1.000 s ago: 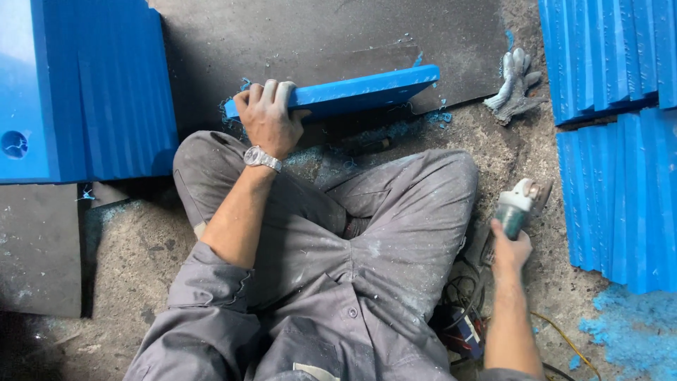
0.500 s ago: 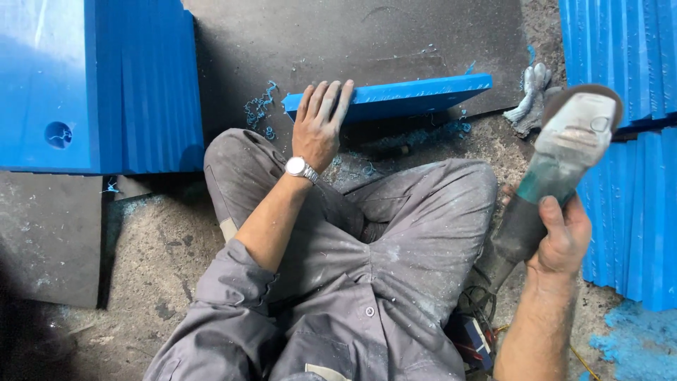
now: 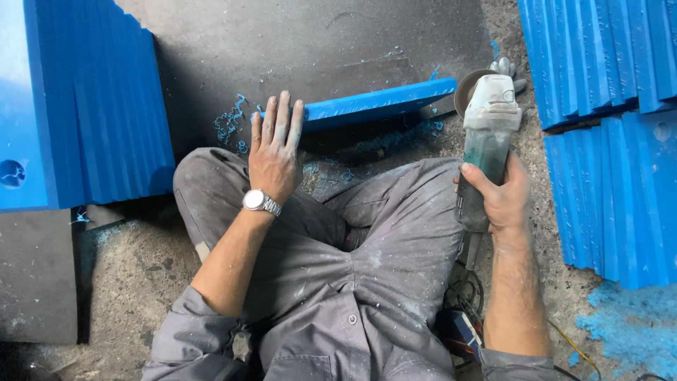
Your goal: Grinding the edges and cleaning holes of blue plastic blocks using an angle grinder and a hand tool.
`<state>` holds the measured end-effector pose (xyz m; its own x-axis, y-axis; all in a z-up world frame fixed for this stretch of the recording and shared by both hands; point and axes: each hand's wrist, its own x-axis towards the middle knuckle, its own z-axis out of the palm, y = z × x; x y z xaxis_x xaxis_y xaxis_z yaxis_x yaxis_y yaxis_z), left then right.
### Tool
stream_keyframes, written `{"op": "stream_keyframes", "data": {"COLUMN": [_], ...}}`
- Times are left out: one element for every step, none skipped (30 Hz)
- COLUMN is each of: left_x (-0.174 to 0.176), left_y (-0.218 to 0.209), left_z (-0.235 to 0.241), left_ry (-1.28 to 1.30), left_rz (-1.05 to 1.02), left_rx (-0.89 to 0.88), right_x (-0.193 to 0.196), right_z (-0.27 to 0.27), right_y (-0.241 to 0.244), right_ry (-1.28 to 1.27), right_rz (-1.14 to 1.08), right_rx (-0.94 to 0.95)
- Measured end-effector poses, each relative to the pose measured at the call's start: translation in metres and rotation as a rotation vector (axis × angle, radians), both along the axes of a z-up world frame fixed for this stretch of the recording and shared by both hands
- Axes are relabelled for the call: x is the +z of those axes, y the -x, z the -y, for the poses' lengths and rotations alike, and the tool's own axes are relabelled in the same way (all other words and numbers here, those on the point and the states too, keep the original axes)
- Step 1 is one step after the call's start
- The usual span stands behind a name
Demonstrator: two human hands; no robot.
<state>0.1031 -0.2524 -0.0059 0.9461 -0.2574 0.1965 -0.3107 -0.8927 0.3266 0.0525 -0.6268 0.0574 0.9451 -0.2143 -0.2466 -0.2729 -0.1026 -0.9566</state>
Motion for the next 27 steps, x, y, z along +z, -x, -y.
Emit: {"op": "stream_keyframes", "data": {"left_x": [-0.002, -0.005, -0.008, -0.009, -0.010, -0.011, -0.010, -0.010, -0.009, -0.008, -0.006, -0.004, -0.005, -0.006, -0.008, -0.010, -0.011, -0.012, -0.014, -0.016, -0.018, -0.018, -0.018, -0.018, -0.019, -0.020, -0.020], "left_y": [0.002, 0.005, 0.008, 0.008, 0.009, 0.010, 0.010, 0.009, 0.009, 0.008, 0.007, 0.007, 0.008, 0.010, 0.011, 0.011, 0.010, 0.010, 0.010, 0.011, 0.013, 0.012, 0.011, 0.011, 0.011, 0.012, 0.012], "left_z": [-0.001, 0.000, 0.001, 0.001, 0.001, 0.001, 0.002, 0.002, 0.003, 0.003, 0.004, 0.003, 0.002, 0.003, 0.002, 0.003, 0.002, 0.001, 0.001, 0.001, 0.000, 0.001, 0.001, 0.001, 0.001, 0.001, 0.001], "left_ry": [-0.001, -0.077, -0.152, -0.153, -0.159, -0.165, -0.167, -0.138, -0.110, -0.110, -0.058, -0.007, -0.009, -0.069, -0.129, -0.128, -0.140, -0.154, -0.154, -0.160, -0.166, -0.166, -0.138, -0.109, -0.108, -0.132, -0.155], "left_rz": [-0.001, 0.013, 0.029, 0.028, 0.019, 0.009, 0.007, 0.017, 0.026, 0.027, 0.011, -0.010, -0.012, -0.012, -0.012, -0.011, 0.001, 0.012, 0.014, 0.024, 0.033, 0.036, 0.023, 0.008, 0.008, 0.017, 0.026], "left_rx": [-0.005, 0.004, 0.012, 0.010, 0.017, 0.023, 0.019, 0.014, 0.008, 0.007, 0.001, -0.003, -0.004, 0.007, 0.017, 0.017, 0.018, 0.023, 0.027, 0.026, 0.025, 0.027, 0.024, 0.021, 0.023, 0.026, 0.029], "right_x": [-0.002, -0.003, -0.005, -0.004, -0.003, -0.003, -0.004, -0.005, -0.006, -0.007, -0.008, -0.009, -0.009, -0.010, -0.011, -0.011, -0.011, -0.012, -0.011, -0.010, -0.010, -0.010, -0.010, -0.010, -0.008, -0.006, -0.004], "right_z": [0.000, 0.002, 0.004, 0.005, 0.005, 0.006, 0.007, 0.009, 0.010, 0.012, 0.014, 0.015, 0.015, 0.015, 0.016, 0.017, 0.017, 0.017, 0.017, 0.016, 0.015, 0.015, 0.015, 0.014, 0.011, 0.009, 0.006], "right_y": [-0.002, -0.002, -0.003, -0.005, -0.008, -0.009, -0.011, -0.011, -0.011, -0.013, -0.015, -0.016, -0.016, -0.016, -0.016, -0.016, -0.016, -0.018, -0.020, -0.019, -0.018, -0.019, -0.020, -0.020, -0.020, -0.020, -0.020], "right_ry": [-0.001, 0.013, 0.028, 0.027, 0.029, 0.029, 0.028, 0.033, 0.039, 0.038, 0.044, 0.050, 0.048, 0.045, 0.042, 0.043, 0.043, 0.042, 0.041, 0.041, 0.042, 0.041, 0.042, 0.043, 0.043, 0.041, 0.039], "right_rz": [-0.001, -0.011, -0.021, -0.022, -0.022, -0.024, -0.027, -0.020, -0.013, -0.012, -0.013, -0.017, -0.020, -0.038, -0.056, -0.054, -0.056, -0.057, -0.055, -0.061, -0.067, -0.065, -0.060, -0.057, -0.058, -0.061, -0.064], "right_rx": [-0.005, -0.023, -0.042, -0.044, -0.042, -0.042, -0.046, -0.036, -0.027, -0.028, -0.021, -0.012, -0.013, -0.015, -0.017, -0.017, -0.019, -0.018, -0.014, -0.017, -0.020, -0.017, -0.010, -0.002, 0.001, 0.012, 0.024]}}
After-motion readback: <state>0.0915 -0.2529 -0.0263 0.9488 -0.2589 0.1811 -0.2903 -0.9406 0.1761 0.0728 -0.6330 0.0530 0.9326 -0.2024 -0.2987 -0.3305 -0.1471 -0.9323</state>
